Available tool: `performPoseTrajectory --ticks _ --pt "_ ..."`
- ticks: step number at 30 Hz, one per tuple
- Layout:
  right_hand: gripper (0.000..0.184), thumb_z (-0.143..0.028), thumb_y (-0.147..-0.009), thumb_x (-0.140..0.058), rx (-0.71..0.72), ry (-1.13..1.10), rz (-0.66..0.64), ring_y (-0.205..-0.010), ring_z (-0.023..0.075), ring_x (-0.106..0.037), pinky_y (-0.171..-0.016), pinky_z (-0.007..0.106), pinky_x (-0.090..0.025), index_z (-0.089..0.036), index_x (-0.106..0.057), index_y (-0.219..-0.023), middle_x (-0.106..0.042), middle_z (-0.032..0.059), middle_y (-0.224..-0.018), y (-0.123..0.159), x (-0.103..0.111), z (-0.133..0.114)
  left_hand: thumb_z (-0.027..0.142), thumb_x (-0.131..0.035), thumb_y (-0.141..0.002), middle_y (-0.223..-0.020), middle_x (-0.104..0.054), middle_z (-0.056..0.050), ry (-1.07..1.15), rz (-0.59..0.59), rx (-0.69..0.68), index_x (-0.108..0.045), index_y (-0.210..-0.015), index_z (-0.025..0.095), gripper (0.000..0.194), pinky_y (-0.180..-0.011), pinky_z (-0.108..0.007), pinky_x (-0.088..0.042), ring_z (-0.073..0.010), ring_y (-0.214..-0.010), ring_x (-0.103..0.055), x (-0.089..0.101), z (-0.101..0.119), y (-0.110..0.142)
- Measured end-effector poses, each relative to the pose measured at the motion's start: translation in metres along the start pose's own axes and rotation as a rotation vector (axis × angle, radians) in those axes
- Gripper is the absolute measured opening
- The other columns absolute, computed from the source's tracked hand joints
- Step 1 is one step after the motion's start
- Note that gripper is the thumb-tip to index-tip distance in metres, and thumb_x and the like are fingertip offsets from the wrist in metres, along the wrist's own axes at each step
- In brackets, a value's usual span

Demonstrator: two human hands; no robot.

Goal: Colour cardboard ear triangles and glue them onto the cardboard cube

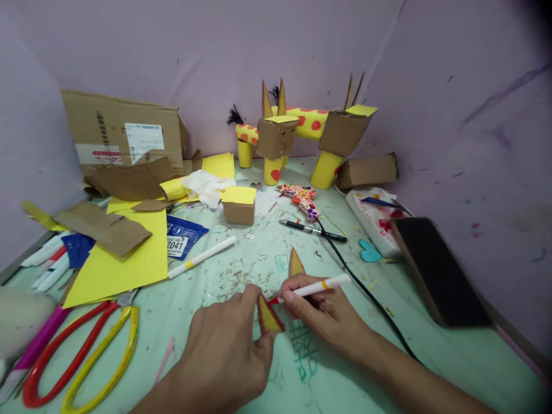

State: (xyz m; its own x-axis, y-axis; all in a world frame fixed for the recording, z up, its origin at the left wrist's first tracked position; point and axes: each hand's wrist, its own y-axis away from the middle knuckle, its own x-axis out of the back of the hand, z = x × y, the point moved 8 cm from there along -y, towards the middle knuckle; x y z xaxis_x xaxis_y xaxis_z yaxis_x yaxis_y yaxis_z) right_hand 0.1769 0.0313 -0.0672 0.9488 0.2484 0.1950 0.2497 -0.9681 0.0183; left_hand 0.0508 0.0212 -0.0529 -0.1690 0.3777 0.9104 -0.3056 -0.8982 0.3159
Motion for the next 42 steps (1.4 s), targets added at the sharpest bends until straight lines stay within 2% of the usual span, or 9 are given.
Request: performPoseTrajectory --ticks 5,11,16,21,27,31,42 --pt "0.018 -0.024 -0.082 -0.049 0.004 0.025 -0.014 -0.049 0.0091 -0.036 -0.044 0.021 -0.028 -0.016 -0.055 -0.067 -0.041 -0.0044 -0.054 0.0000 0.0008 0.0034 0.037 -0.044 -0.078 -0.079 -0.068 -0.001 -0.006 0.025 -0.010 -0.048 -0.091 0.028 0.017 -0.058 -0.038 -0.039 -0.0317 -0.073 -0.065 -0.0009 0.0002 0.0017" --pt "0.017 -0.025 -0.082 -0.049 0.011 0.008 -0.030 -0.053 0.0101 -0.041 -0.047 0.022 -0.032 -0.015 -0.057 -0.071 -0.047 -0.0023 -0.058 0.0030 0.0013 0.0034 0.038 -0.044 -0.078 -0.077 -0.068 -0.002 -0.035 0.031 -0.001 -0.049 -0.093 0.028 0.019 -0.056 -0.037 -0.038 -0.0324 -0.072 -0.065 -0.0021 -0.0002 0.0031" --pt "0.015 -0.022 -0.077 -0.050 -0.029 0.018 -0.092 -0.049 0.0092 -0.037 -0.045 0.022 -0.028 -0.016 -0.055 -0.065 -0.043 -0.0038 -0.053 0.0062 -0.0017 0.0064 0.038 -0.045 -0.077 -0.078 -0.067 -0.001 -0.021 0.045 -0.006 -0.049 -0.094 0.028 0.020 -0.057 -0.038 -0.038 -0.0322 -0.072 -0.065 -0.0018 -0.0001 0.0010" --pt "0.017 -0.025 -0.080 -0.050 0.016 -0.030 -0.057 -0.052 0.0103 -0.039 -0.047 0.022 -0.030 -0.016 -0.057 -0.067 -0.046 -0.0024 -0.057 0.0066 0.0014 0.0013 0.038 -0.044 -0.078 -0.077 -0.067 -0.001 -0.026 0.053 -0.007 -0.049 -0.090 0.028 0.017 -0.056 -0.037 -0.038 -0.0310 -0.071 -0.065 -0.0025 -0.0009 0.0011" --pt "0.015 -0.022 -0.076 -0.049 0.007 0.025 -0.088 -0.049 0.0097 -0.038 -0.046 0.022 -0.029 -0.015 -0.057 -0.064 -0.044 -0.0032 -0.053 0.0066 -0.0012 0.0025 0.038 -0.045 -0.077 -0.077 -0.068 -0.001 -0.042 0.061 -0.004 -0.049 -0.094 0.028 0.020 -0.056 -0.037 -0.037 -0.0324 -0.072 -0.065 -0.0038 -0.0027 0.0014" --pt "0.017 -0.023 -0.079 -0.048 0.019 0.013 -0.072 -0.052 0.0103 -0.040 -0.047 0.022 -0.031 -0.015 -0.057 -0.067 -0.047 -0.0022 -0.056 0.0063 0.0005 0.0026 0.038 -0.045 -0.077 -0.077 -0.067 -0.001 -0.041 0.056 -0.006 -0.049 -0.090 0.028 0.017 -0.056 -0.036 -0.036 -0.0319 -0.071 -0.065 -0.0032 -0.0028 0.0020" --pt "0.016 -0.024 -0.078 -0.049 0.025 0.006 -0.103 -0.051 0.0104 -0.040 -0.046 0.022 -0.030 -0.016 -0.057 -0.066 -0.046 -0.0019 -0.056 0.0083 -0.0017 0.0005 0.038 -0.044 -0.078 -0.078 -0.067 -0.001 -0.038 0.045 0.006 -0.049 -0.092 0.028 0.019 -0.058 -0.037 -0.038 -0.0309 -0.072 -0.065 -0.0026 -0.0006 0.0003"
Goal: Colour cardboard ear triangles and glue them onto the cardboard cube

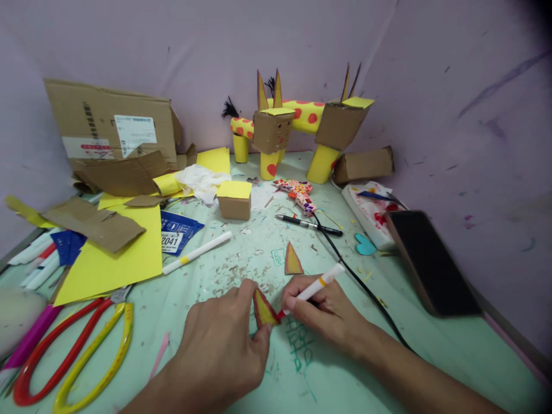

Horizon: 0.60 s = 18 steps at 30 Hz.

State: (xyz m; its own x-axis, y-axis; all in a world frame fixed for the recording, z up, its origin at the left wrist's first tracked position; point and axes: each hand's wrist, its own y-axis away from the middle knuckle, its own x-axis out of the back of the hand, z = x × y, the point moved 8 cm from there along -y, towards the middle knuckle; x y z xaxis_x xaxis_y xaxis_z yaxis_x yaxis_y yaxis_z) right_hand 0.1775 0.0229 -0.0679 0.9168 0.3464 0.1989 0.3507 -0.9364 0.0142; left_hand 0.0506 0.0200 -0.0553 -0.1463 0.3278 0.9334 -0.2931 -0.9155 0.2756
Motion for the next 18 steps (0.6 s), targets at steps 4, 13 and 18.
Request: performPoseTrajectory --ticks 4,13,18 --pt "0.016 -0.023 -0.077 -0.050 0.005 -0.017 0.021 -0.050 0.0104 -0.039 -0.046 0.023 -0.030 -0.016 -0.057 -0.065 -0.046 -0.0023 -0.054 0.000 0.003 -0.002 0.035 -0.043 -0.078 -0.084 -0.068 -0.004 0.013 -0.080 0.007 -0.049 -0.094 0.025 0.019 -0.061 -0.039 -0.041 -0.0316 -0.077 -0.065 0.004 0.004 0.001" --pt "0.018 -0.031 -0.082 -0.051 -0.043 0.017 0.111 -0.051 0.0103 -0.040 -0.047 0.022 -0.031 -0.016 -0.060 -0.087 -0.049 -0.0022 -0.061 -0.002 0.006 0.002 0.035 -0.043 -0.078 -0.083 -0.068 -0.004 0.024 -0.053 0.005 -0.049 -0.098 0.026 0.023 -0.062 -0.044 -0.044 -0.0346 -0.077 -0.065 0.005 0.004 0.003" --pt "0.015 -0.028 -0.078 -0.055 -0.072 0.052 0.128 -0.049 0.0100 -0.042 -0.045 0.021 -0.031 -0.015 -0.060 -0.083 -0.052 -0.0012 -0.060 -0.006 0.005 0.005 0.034 -0.043 -0.079 -0.085 -0.068 -0.006 0.030 -0.116 0.013 -0.049 -0.097 0.024 0.022 -0.064 -0.044 -0.045 -0.0345 -0.079 -0.065 0.005 0.005 0.003"
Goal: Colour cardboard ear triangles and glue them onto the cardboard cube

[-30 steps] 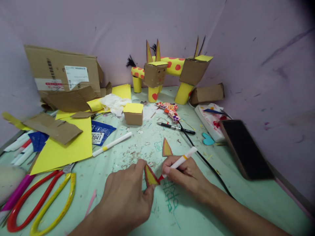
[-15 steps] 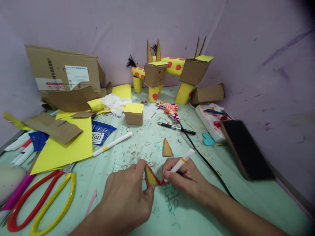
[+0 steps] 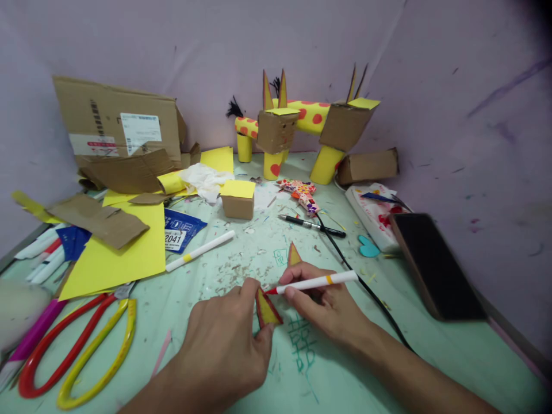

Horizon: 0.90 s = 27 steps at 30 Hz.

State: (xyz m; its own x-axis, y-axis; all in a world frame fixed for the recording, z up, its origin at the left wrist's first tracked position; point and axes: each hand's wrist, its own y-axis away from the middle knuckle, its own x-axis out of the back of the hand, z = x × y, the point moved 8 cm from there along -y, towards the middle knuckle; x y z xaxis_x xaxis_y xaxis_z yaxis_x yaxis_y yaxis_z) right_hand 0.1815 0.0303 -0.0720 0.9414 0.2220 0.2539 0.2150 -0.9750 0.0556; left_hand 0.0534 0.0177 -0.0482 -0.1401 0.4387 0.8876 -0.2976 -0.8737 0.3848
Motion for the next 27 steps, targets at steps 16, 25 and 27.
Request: performPoseTrajectory --ticks 16,25,27 --pt "0.020 -0.031 -0.077 -0.055 -0.034 -0.010 -0.014 -0.051 0.0113 -0.044 -0.047 0.023 -0.033 -0.014 -0.064 -0.075 -0.055 0.0007 -0.059 -0.0012 -0.0007 -0.0007 0.034 -0.043 -0.079 -0.090 -0.068 -0.007 -0.013 -0.039 0.017 -0.050 -0.099 0.024 0.023 -0.067 -0.041 -0.045 -0.0317 -0.083 -0.065 -0.0002 0.0006 -0.0003" --pt "0.018 -0.029 -0.076 -0.054 -0.018 0.022 -0.039 -0.050 0.0108 -0.042 -0.046 0.023 -0.031 -0.013 -0.062 -0.073 -0.053 0.0001 -0.057 -0.0006 -0.0025 -0.0034 0.034 -0.042 -0.080 -0.088 -0.068 -0.007 -0.005 -0.023 0.011 -0.050 -0.098 0.024 0.023 -0.066 -0.043 -0.045 -0.0330 -0.082 -0.065 0.0002 0.0007 0.0006" --pt "0.018 -0.030 -0.076 -0.054 -0.032 0.011 -0.035 -0.051 0.0114 -0.043 -0.047 0.023 -0.032 -0.014 -0.062 -0.075 -0.053 0.0002 -0.059 0.0004 -0.0018 -0.0026 0.035 -0.043 -0.079 -0.089 -0.068 -0.007 -0.008 -0.019 0.008 -0.050 -0.099 0.024 0.023 -0.066 -0.043 -0.045 -0.0327 -0.082 -0.065 -0.0006 0.0006 -0.0002"
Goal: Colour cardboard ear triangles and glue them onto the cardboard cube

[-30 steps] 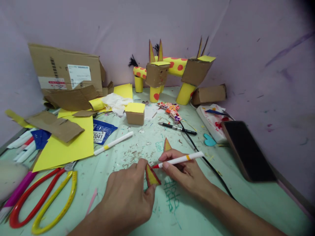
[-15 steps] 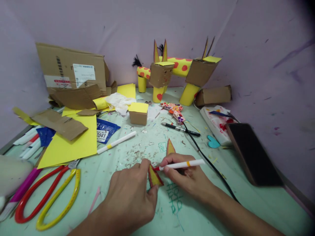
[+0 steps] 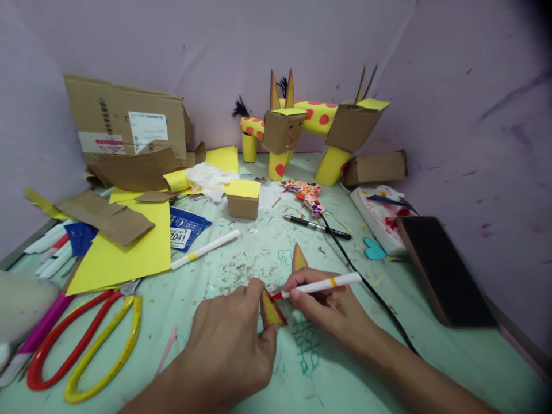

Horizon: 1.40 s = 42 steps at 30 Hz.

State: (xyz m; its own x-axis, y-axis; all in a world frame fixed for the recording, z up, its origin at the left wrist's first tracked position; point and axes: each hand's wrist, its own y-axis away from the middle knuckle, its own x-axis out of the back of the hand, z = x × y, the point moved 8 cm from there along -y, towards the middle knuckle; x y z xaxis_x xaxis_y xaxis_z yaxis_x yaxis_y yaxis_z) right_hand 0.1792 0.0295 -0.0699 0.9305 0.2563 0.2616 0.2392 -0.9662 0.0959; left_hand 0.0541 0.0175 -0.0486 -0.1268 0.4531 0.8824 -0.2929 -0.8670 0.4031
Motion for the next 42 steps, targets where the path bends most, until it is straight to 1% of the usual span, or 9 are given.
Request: performPoseTrajectory --ticks 5,9,14,19,23,31,37,40,42 --pt "0.014 -0.029 -0.074 -0.054 0.008 -0.023 -0.003 -0.051 0.0111 -0.042 -0.046 0.023 -0.031 -0.016 -0.060 -0.071 -0.051 -0.0011 -0.057 0.001 0.000 0.001 0.035 -0.044 -0.078 -0.085 -0.067 -0.006 -0.005 0.027 -0.001 -0.050 -0.096 0.024 0.021 -0.065 -0.039 -0.044 -0.0304 -0.080 -0.065 0.000 -0.001 0.000" --pt "0.015 -0.031 -0.074 -0.054 -0.012 -0.034 0.027 -0.051 0.0113 -0.041 -0.047 0.023 -0.031 -0.017 -0.060 -0.071 -0.049 -0.0018 -0.056 0.001 0.003 0.002 0.035 -0.044 -0.079 -0.089 -0.068 -0.007 0.006 -0.004 -0.004 -0.049 -0.096 0.024 0.021 -0.065 -0.041 -0.044 -0.0312 -0.082 -0.065 0.000 0.000 0.000" --pt "0.015 -0.030 -0.072 -0.053 0.000 -0.031 -0.010 -0.052 0.0122 -0.042 -0.048 0.024 -0.032 -0.016 -0.058 -0.068 -0.050 -0.0006 -0.057 0.000 0.001 0.001 0.034 -0.043 -0.079 -0.089 -0.068 -0.006 0.009 0.001 -0.010 -0.049 -0.096 0.024 0.021 -0.066 -0.042 -0.045 -0.0319 -0.082 -0.065 0.000 0.001 0.000" --pt "0.017 -0.031 -0.076 -0.054 -0.002 -0.063 0.056 -0.051 0.0111 -0.042 -0.047 0.023 -0.032 -0.016 -0.059 -0.073 -0.051 -0.0011 -0.058 0.001 0.002 -0.001 0.034 -0.042 -0.079 -0.087 -0.068 -0.006 0.000 0.012 -0.015 -0.049 -0.096 0.024 0.020 -0.064 -0.042 -0.045 -0.0326 -0.080 -0.065 0.001 0.001 0.002" --pt "0.016 -0.027 -0.080 -0.053 0.064 -0.017 0.029 -0.049 0.0097 -0.042 -0.044 0.021 -0.032 -0.015 -0.060 -0.075 -0.051 -0.0019 -0.057 0.002 -0.008 -0.010 0.032 -0.042 -0.079 -0.086 -0.068 -0.007 0.002 0.008 -0.014 -0.049 -0.097 0.024 0.021 -0.064 -0.042 -0.045 -0.0332 -0.079 -0.065 0.001 0.001 0.000" --pt "0.015 -0.026 -0.085 -0.052 0.134 0.020 0.011 -0.055 0.0112 -0.050 -0.050 0.021 -0.039 -0.015 -0.062 -0.083 -0.058 0.0006 -0.064 0.001 -0.013 -0.008 0.036 -0.042 -0.078 -0.079 -0.067 -0.005 0.001 0.121 -0.049 -0.049 -0.094 0.026 0.019 -0.058 -0.043 -0.044 -0.0340 -0.071 -0.065 -0.003 -0.004 -0.002" --pt "0.014 -0.024 -0.078 -0.053 0.062 -0.012 -0.015 -0.050 0.0101 -0.044 -0.045 0.021 -0.034 -0.014 -0.060 -0.071 -0.053 -0.0003 -0.058 0.004 -0.014 -0.004 0.035 -0.042 -0.078 -0.081 -0.067 -0.004 0.031 0.092 -0.047 -0.049 -0.093 0.026 0.018 -0.060 -0.043 -0.044 -0.0338 -0.073 -0.065 -0.002 -0.003 -0.002" --pt "0.013 -0.024 -0.079 -0.054 0.055 -0.043 -0.022 -0.053 0.0105 -0.047 -0.047 0.021 -0.036 -0.014 -0.060 -0.072 -0.054 -0.0001 -0.060 0.004 -0.015 -0.004 0.035 -0.041 -0.079 -0.083 -0.067 -0.005 0.039 0.049 -0.041 -0.049 -0.094 0.026 0.019 -0.062 -0.044 -0.044 -0.0340 -0.075 -0.065 -0.004 -0.003 -0.001" --pt "0.014 -0.024 -0.081 -0.054 0.079 -0.041 -0.014 -0.054 0.0105 -0.048 -0.048 0.021 -0.037 -0.014 -0.061 -0.075 -0.054 -0.0005 -0.061 0.003 -0.015 -0.006 0.035 -0.042 -0.078 -0.083 -0.067 -0.005 0.035 0.066 -0.045 -0.049 -0.095 0.026 0.020 -0.061 -0.044 -0.044 -0.0339 -0.074 -0.065 -0.004 -0.003 0.000"
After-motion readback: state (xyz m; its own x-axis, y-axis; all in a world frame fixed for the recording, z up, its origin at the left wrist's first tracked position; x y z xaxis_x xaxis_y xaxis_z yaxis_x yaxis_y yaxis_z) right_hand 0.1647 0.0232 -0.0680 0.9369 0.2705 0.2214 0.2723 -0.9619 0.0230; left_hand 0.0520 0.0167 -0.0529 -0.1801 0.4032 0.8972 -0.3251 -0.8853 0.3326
